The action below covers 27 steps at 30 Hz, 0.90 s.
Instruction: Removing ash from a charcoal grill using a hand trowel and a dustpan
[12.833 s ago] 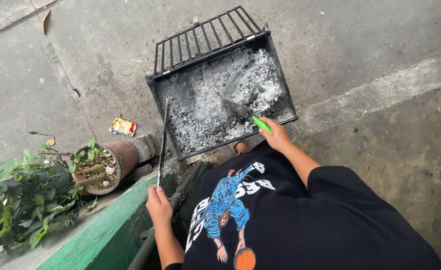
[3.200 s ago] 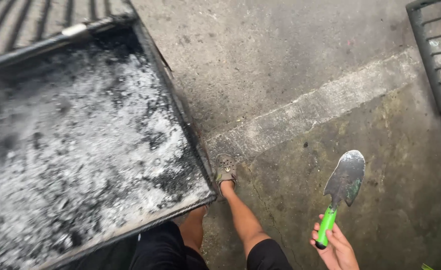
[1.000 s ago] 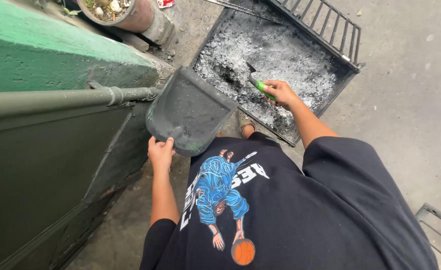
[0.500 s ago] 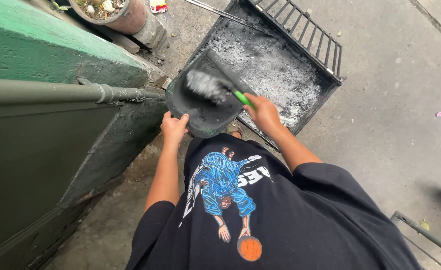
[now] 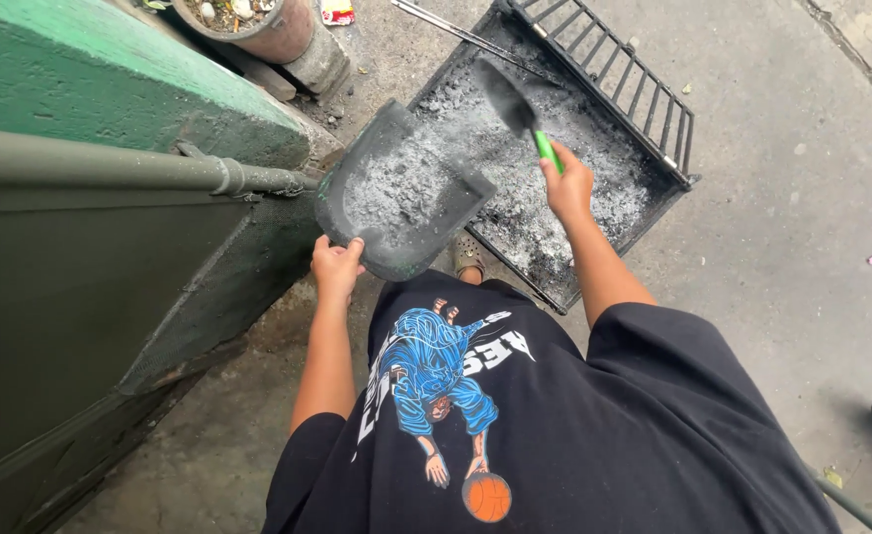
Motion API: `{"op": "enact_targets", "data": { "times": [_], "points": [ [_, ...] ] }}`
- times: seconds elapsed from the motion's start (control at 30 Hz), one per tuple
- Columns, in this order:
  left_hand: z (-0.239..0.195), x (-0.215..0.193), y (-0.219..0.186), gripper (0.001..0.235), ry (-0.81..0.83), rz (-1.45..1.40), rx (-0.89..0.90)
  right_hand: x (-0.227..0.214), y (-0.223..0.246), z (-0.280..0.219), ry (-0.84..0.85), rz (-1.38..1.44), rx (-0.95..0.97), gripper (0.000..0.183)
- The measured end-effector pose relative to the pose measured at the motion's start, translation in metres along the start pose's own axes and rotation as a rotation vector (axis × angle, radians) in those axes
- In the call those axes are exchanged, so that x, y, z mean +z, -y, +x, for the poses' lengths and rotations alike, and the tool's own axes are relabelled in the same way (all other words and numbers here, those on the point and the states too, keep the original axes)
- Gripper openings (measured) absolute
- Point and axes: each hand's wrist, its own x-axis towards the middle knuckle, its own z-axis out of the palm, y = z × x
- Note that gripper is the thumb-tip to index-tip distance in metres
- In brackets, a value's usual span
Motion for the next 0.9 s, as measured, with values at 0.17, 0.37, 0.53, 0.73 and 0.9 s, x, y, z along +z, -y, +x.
{"op": "enact_targets", "data": {
  "times": [0.17,0.37,0.53,0.73,0.9],
  "points": [
    [-0.006,-0.027,0.004,0.082,-0.046,-0.032,-0.018,0.040,-0.052,0.015,-0.003,0.024,0.161,0.036],
    [0.001,-0.058,0.033,0.083,-0.099,-0.118,-0.018,0.067,0.000,-0.006,0.131,0.104,0.111,0.037],
    [-0.008,-0.082,0.041,0.084,-0.136,-0.164,-0.014,0.062,-0.002,-0.014,0.203,0.080,0.050,0.036],
    [-0.015,-0.102,0.059,0.084,-0.178,-0.184,-0.054,0.072,-0.030,-0.024,0.380,-0.008,0.042,0.036],
    [-0.016,-0.108,0.074,0.086,-0.197,-0.209,-0.068,0.062,-0.028,-0.026,0.492,0.129,0.121,0.035]
  ]
}}
